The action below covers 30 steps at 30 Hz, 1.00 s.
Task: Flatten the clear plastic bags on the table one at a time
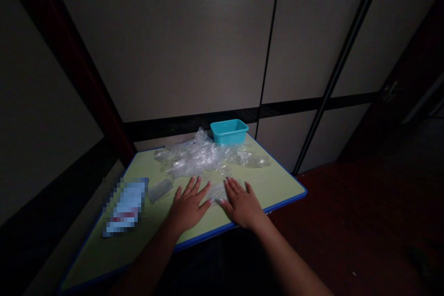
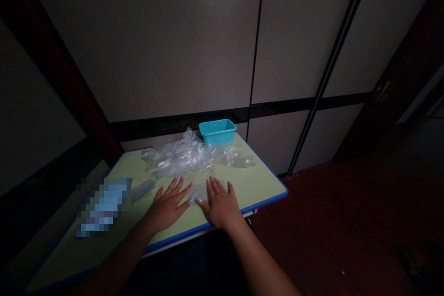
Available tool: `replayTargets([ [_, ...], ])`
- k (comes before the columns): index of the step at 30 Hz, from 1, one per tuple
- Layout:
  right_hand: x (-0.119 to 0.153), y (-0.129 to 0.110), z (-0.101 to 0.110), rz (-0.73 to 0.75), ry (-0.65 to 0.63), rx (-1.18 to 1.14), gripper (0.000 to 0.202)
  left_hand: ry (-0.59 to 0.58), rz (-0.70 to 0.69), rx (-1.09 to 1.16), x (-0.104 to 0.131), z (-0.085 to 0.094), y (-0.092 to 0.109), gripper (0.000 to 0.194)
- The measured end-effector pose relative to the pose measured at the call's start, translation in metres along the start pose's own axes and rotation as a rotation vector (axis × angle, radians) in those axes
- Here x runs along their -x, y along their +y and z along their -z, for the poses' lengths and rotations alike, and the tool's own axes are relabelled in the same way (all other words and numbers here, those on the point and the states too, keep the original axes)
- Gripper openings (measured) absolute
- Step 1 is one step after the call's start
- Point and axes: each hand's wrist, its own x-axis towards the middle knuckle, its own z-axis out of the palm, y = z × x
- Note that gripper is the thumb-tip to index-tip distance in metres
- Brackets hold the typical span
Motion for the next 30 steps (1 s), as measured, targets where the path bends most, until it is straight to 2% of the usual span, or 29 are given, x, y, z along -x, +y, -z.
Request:
replayTargets([
  [11,0.002,0.002,0.002,-0.022,-0.005,0.051,0.068,0.002,0.006,0.039,0.0,-0.004,-0.002,0.057],
  [18,0.007,-0.007,-0.001,0.088,0.12,0.039,0.059,0.079,0.031,0.103,0.002,0.001,-0.006,0.055],
  [24,-0.007,-0.029,-0.004,0.196,0.022,-0.042,0.062,-0.013,0.018,0.036,0.002,0.003,-0.006,0.05],
  [27,-0.012,-0.031,-0.004,0.187,-0.049,-0.042,0.063,-0.031,0.015,0.025,0.002,0.003,-0.005,0.054],
  [30,-0.012,-0.03,-0.004,0.187,-0.063,-0.034,0.063,-0.038,-0.004,0.03,0.002,0.002,-0.006,0.057],
])
